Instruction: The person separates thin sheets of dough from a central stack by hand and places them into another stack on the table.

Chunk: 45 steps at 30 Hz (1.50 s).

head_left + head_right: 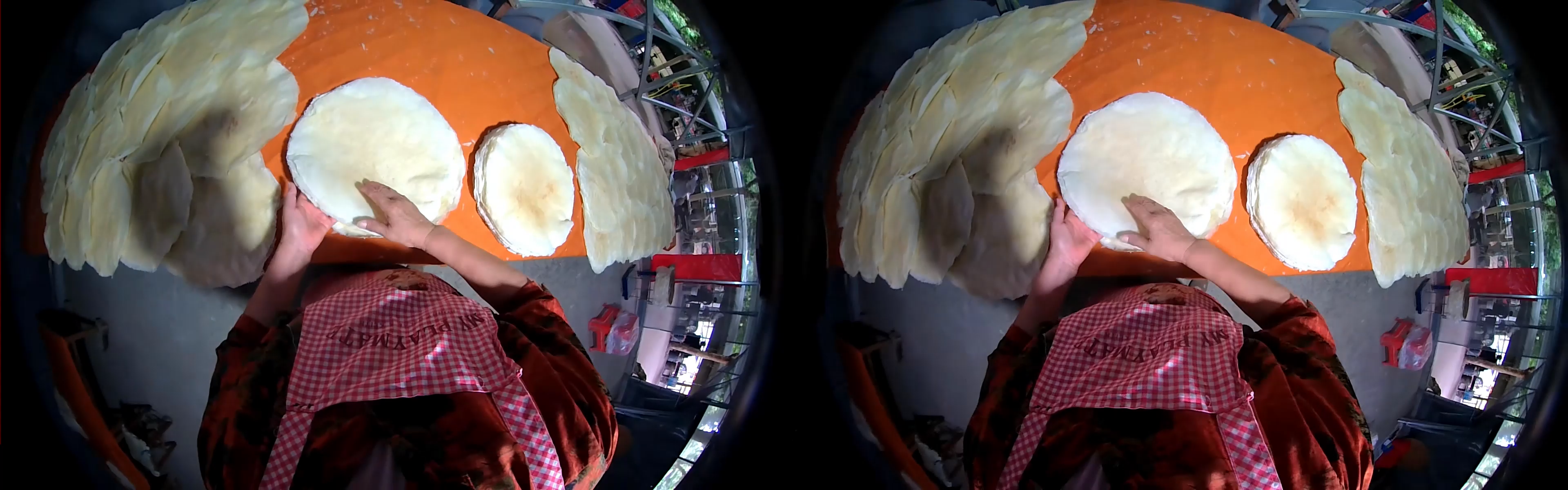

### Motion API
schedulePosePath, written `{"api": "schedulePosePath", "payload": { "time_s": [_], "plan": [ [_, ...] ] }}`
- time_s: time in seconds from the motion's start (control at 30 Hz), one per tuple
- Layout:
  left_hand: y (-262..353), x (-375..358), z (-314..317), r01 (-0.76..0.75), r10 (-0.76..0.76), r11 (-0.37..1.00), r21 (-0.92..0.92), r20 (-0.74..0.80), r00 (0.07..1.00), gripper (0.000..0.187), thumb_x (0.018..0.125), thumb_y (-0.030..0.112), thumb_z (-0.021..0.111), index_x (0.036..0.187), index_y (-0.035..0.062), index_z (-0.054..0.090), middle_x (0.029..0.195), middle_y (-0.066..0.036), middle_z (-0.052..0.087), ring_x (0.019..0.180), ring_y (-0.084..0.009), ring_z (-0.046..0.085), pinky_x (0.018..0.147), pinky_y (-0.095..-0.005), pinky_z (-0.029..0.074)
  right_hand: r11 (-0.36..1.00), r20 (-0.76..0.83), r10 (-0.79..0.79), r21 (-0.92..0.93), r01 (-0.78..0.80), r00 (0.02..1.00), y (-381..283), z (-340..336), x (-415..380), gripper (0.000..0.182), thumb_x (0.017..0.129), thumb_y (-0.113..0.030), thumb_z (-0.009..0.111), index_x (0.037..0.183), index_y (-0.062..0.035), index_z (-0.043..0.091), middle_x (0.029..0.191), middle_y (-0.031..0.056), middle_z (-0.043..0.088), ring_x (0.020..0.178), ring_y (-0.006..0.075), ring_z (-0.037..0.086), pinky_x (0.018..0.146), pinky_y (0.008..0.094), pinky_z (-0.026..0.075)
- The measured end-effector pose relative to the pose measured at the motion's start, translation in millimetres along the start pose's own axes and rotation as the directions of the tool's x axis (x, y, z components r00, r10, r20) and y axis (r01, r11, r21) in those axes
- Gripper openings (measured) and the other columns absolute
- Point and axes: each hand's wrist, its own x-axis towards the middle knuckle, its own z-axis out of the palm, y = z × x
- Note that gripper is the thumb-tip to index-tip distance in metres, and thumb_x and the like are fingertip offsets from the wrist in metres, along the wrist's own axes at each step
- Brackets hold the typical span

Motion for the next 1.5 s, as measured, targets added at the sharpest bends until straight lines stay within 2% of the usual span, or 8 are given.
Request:
{"api": "schedulePosePath", "payload": {
  "time_s": [0.23,0.53,0.73,0.83,0.97,1.17,1.4,1.5],
  "plan": [
    [-4.0,6.4,-22.7,0.044,-0.034,0.997,-0.060,0.152,0.988,0.051,0.095,0.033,0.038,0.138,0.0055,0.038,0.144,-0.014,0.039,0.131,-0.0308,0.039,0.108,-0.0496,0.031,0.983,-0.060,-0.036,-0.182,0.025,0.998,-30.7,4.7,4.2,0.074,0.085,-0.041,0.063,0.140,-0.0005,0.035,0.143,0.0241,0.038,0.132,0.0398,0.037,0.106,0.0471,0.035],
    [-7.0,9.1,-31.1,0.037,-0.036,0.993,0.115,-0.009,0.999,0.042,0.093,0.025,0.051,0.129,0.0046,0.044,0.125,-0.009,0.054,0.113,-0.0263,0.052,0.099,-0.0439,0.040,0.993,-0.220,-0.098,-0.089,0.080,0.971,-24.7,12.1,13.3,0.059,0.084,-0.023,0.062,0.133,0.0051,0.043,0.128,0.0279,0.052,0.115,0.0399,0.055,0.096,0.0403,0.046],
    [-16.2,15.8,-33.7,0.033,0.046,0.926,0.376,-0.200,0.979,0.028,0.093,0.019,0.055,0.120,0.0094,0.050,0.121,-0.007,0.058,0.108,-0.0244,0.057,0.091,-0.0439,0.044,0.921,-0.218,-0.216,-0.369,0.124,0.952,-36.4,-0.8,31.1,0.051,0.082,-0.015,0.063,0.128,0.0031,0.050,0.109,0.0260,0.063,0.091,0.0366,0.066,0.076,0.0397,0.055],
    [-15.1,17.4,-27.9,0.061,0.040,0.911,0.408,-0.234,0.971,0.025,0.092,0.017,0.058,0.115,0.0089,0.051,0.119,-0.007,0.059,0.106,-0.0249,0.057,0.088,-0.0443,0.044,0.960,-0.036,0.143,-0.237,-0.147,0.989,-62.3,-79.5,59.8,0.038,0.079,-0.010,0.062,0.116,-0.0003,0.061,0.092,0.0229,0.066,0.077,0.0345,0.067,0.069,0.0406,0.054],
    [-17.6,22.1,-40.3,0.083,0.050,0.908,0.410,-0.303,0.952,0.025,0.093,0.018,0.057,0.115,0.0091,0.051,0.116,-0.007,0.060,0.106,-0.0253,0.057,0.088,-0.0447,0.044,0.861,-0.325,-0.225,-0.508,0.031,0.918,-75.3,-94.4,47.8,0.046,0.074,0.000,0.058,0.120,-0.0013,0.059,0.110,0.0200,0.064,0.095,0.0312,0.065,0.073,0.0377,0.055],
    [-15.4,17.9,-48.5,0.051,0.015,0.933,0.357,-0.181,0.983,0.029,0.095,0.019,0.048,0.122,0.0094,0.049,0.122,-0.008,0.058,0.111,-0.0268,0.056,0.091,-0.0456,0.043,0.835,-0.267,-0.195,-0.550,0.017,0.944,-11.7,34.7,16.9,0.048,0.076,-0.016,0.060,0.119,0.0051,0.054,0.116,0.0177,0.062,0.098,0.0310,0.064,0.073,0.0375,0.054],
    [-0.1,1.8,10.8,-0.022,0.038,0.996,0.088,-0.186,0.982,0.036,0.088,0.021,0.056,0.121,0.0079,0.048,0.123,-0.009,0.054,0.117,-0.0308,0.050,0.094,-0.0537,0.040,0.849,-0.236,-0.194,-0.527,0.042,0.952,-11.5,35.6,15.8,0.049,0.077,-0.013,0.055,0.121,0.0087,0.053,0.119,0.0238,0.060,0.101,0.0363,0.063,0.079,0.0396,0.054],
    [-6.6,24.8,-0.5,0.017,0.131,0.887,0.461,-0.287,0.949,0.040,0.082,0.014,0.063,0.120,0.0094,0.050,0.116,-0.008,0.056,0.116,-0.0294,0.051,0.091,-0.0533,0.041,0.807,-0.217,-0.173,-0.590,0.012,0.961,-21.0,39.5,18.5,0.047,0.079,-0.017,0.059,0.119,0.0068,0.055,0.116,0.0216,0.062,0.102,0.0344,0.063,0.081,0.0382,0.054]
  ]
}}
